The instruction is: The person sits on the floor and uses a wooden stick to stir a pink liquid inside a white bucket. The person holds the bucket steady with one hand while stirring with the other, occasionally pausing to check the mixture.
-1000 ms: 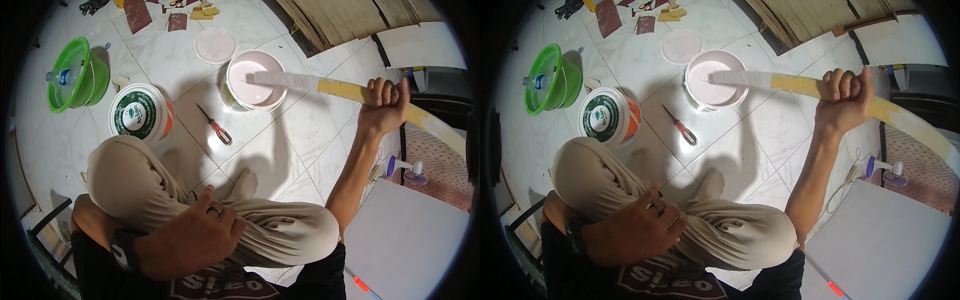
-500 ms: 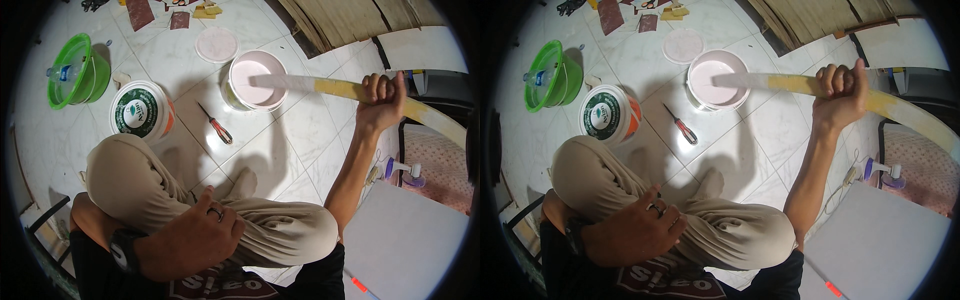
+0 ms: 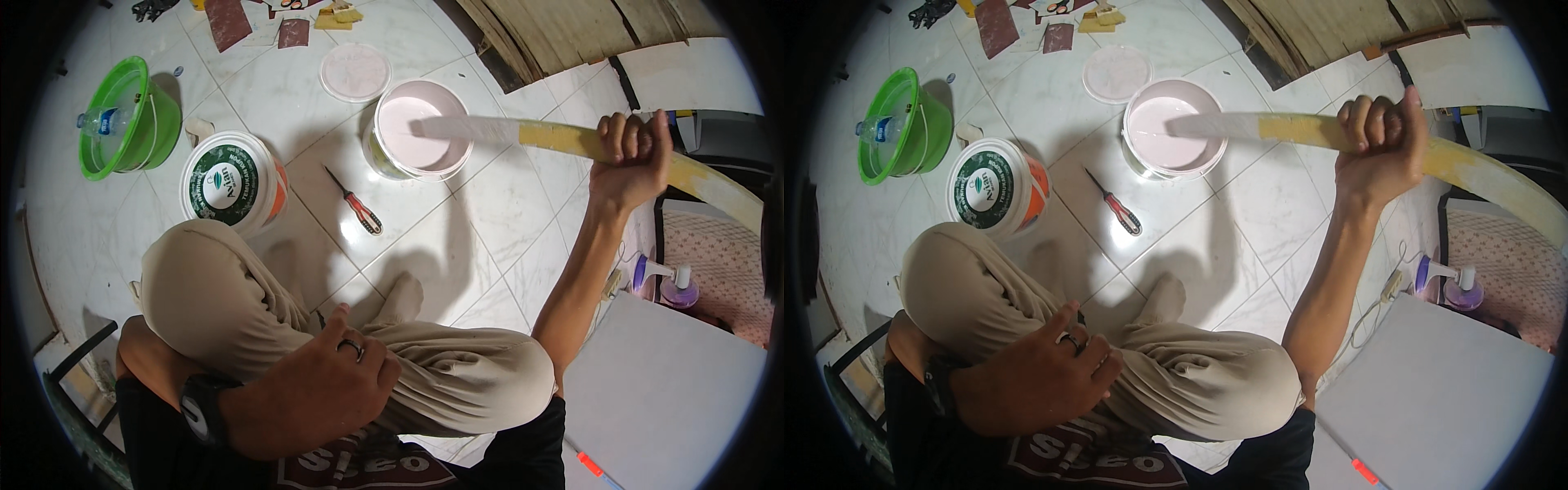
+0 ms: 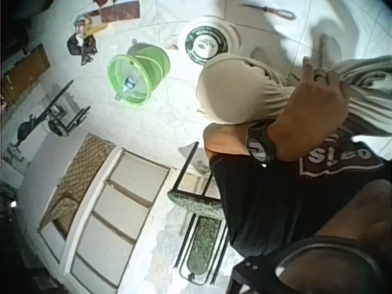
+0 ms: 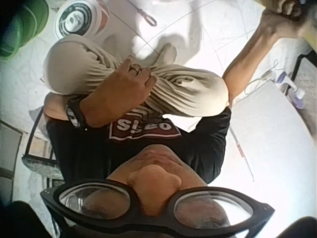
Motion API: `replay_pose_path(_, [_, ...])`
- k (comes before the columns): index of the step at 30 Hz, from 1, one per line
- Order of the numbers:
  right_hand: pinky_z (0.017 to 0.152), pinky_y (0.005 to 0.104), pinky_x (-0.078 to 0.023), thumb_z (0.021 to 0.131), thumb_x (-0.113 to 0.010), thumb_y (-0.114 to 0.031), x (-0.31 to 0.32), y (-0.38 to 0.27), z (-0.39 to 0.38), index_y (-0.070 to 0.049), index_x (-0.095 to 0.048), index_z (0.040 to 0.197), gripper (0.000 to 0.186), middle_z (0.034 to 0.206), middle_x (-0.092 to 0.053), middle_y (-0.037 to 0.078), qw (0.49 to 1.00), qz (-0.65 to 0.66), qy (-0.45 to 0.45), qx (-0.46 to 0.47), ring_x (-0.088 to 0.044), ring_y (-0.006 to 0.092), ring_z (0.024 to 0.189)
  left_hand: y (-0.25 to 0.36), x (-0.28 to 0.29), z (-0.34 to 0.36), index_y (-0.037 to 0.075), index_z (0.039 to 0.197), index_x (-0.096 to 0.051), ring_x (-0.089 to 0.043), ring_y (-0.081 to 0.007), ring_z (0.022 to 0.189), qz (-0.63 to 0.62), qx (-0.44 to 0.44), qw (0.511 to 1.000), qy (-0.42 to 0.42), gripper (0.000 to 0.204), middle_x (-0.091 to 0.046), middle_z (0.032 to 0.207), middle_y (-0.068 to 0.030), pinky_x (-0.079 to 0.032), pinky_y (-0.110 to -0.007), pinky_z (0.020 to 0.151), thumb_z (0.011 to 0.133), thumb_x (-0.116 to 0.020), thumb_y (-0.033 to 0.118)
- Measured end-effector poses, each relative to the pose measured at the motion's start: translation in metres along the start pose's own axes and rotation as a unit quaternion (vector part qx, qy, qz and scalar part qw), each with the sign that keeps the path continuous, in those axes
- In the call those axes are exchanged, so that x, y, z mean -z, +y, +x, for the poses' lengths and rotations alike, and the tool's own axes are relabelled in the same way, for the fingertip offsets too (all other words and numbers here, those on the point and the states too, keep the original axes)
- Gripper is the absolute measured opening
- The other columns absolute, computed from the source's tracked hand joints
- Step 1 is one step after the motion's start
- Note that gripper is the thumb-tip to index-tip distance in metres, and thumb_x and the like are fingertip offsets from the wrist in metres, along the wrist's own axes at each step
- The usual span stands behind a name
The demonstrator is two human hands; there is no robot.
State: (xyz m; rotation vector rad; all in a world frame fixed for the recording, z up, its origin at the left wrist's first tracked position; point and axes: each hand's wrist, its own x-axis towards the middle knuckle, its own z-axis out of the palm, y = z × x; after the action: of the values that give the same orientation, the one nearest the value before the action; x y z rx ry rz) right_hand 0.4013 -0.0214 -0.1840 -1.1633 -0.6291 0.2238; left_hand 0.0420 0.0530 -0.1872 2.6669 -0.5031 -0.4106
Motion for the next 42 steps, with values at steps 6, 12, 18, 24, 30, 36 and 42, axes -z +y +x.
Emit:
replay_pose_path(6, [0.052, 0.0331, -0.029, 0.098, -0.054, -0.032, -0.013, -0.001, -0.006, -0.021, -0.023, 0.055, 0.055, 0.05, -0.018, -0.001, 0.997, -0.042, -0.054, 0.025, -0.022, 0.0141, 0.044, 0.002, -0.005, 0.001, -0.004, 0.12, -0.061, -0.072, -0.0291, 0.089, -0.008, 0.0, 1.0, -0.002, 0.036, -0.065, 0.097, -0.0153, -0.047, -0.059, 0.103, 0.097, -0.058, 0.024])
replay_pose_path(12, [0.055, 0.031, -0.029, 0.102, -0.048, -0.027, -0.028, -0.026, 0.0, -0.02, -0.024, 0.058, 0.05, 0.049, -0.019, -0.003, 0.982, 0.001, -0.184, 0.039, -0.019, 0.0122, 0.045, 0.0, -0.003, 0.002, -0.004, 0.12, -0.061, -0.072, -0.0286, 0.088, -0.009, 0.005, 1.0, 0.006, 0.035, -0.065, 0.097, -0.0155, -0.048, -0.059, 0.103, 0.096, -0.057, 0.021])
replay_pose_path(18, [0.051, 0.0328, -0.026, 0.104, -0.041, -0.028, -0.008, -0.007, -0.023, -0.017, -0.026, 0.06, 0.048, 0.049, -0.02, -0.002, 0.963, -0.11, -0.244, -0.023, -0.02, 0.0123, 0.045, -0.001, -0.007, 0.0, -0.004, 0.117, -0.062, -0.072, -0.028, 0.087, -0.004, 0.006, 1.0, 0.027, 0.033, -0.066, 0.096, -0.0146, -0.049, -0.057, 0.102, 0.093, -0.06, 0.02])
replay_pose_path(24, [0.051, 0.0328, -0.024, 0.103, -0.041, -0.025, -0.032, -0.017, -0.013, -0.019, -0.022, 0.058, 0.05, 0.049, -0.019, -0.001, 0.972, -0.052, -0.226, 0.044, -0.018, 0.0122, 0.045, 0.003, -0.003, -0.001, -0.004, 0.115, -0.063, -0.072, -0.027, 0.087, -0.006, 0.006, 1.0, 0.021, 0.033, -0.066, 0.093, -0.0129, -0.05, -0.056, 0.101, 0.092, -0.06, 0.019])
replay_pose_path(30, [0.048, 0.0321, -0.022, 0.103, -0.042, -0.024, -0.034, -0.022, -0.028, -0.018, -0.023, 0.057, 0.05, 0.048, -0.021, -0.002, 0.966, -0.071, -0.247, 0.017, -0.016, 0.0113, 0.044, 0.001, -0.004, -0.001, -0.003, 0.114, -0.063, -0.072, -0.0266, 0.087, -0.001, 0.011, 1.0, 0.024, 0.032, -0.066, 0.092, -0.0125, -0.05, -0.056, 0.101, 0.092, -0.06, 0.02])
replay_pose_path(36, [0.047, 0.0321, -0.02, 0.103, -0.04, -0.023, -0.04, -0.019, -0.02, -0.016, -0.026, 0.058, 0.049, 0.048, -0.021, -0.002, 0.961, -0.07, -0.258, 0.065, -0.016, 0.0113, 0.044, 0.001, -0.003, -0.001, -0.004, 0.114, -0.063, -0.072, -0.0263, 0.085, -0.013, 0.002, 1.0, 0.02, 0.031, -0.066, 0.092, -0.0129, -0.05, -0.057, 0.102, 0.093, -0.06, 0.019])
replay_pose_path(42, [0.048, 0.0322, -0.02, 0.104, -0.039, -0.024, -0.038, -0.025, -0.016, -0.018, -0.024, 0.056, 0.05, 0.048, -0.021, -0.002, 0.959, -0.092, -0.263, 0.057, -0.016, 0.0118, 0.045, 0.001, -0.003, -0.002, -0.004, 0.116, -0.063, -0.073, -0.027, 0.086, -0.009, 0.006, 1.0, 0.026, 0.032, -0.066, 0.093, -0.0133, -0.05, -0.057, 0.102, 0.093, -0.061, 0.018])
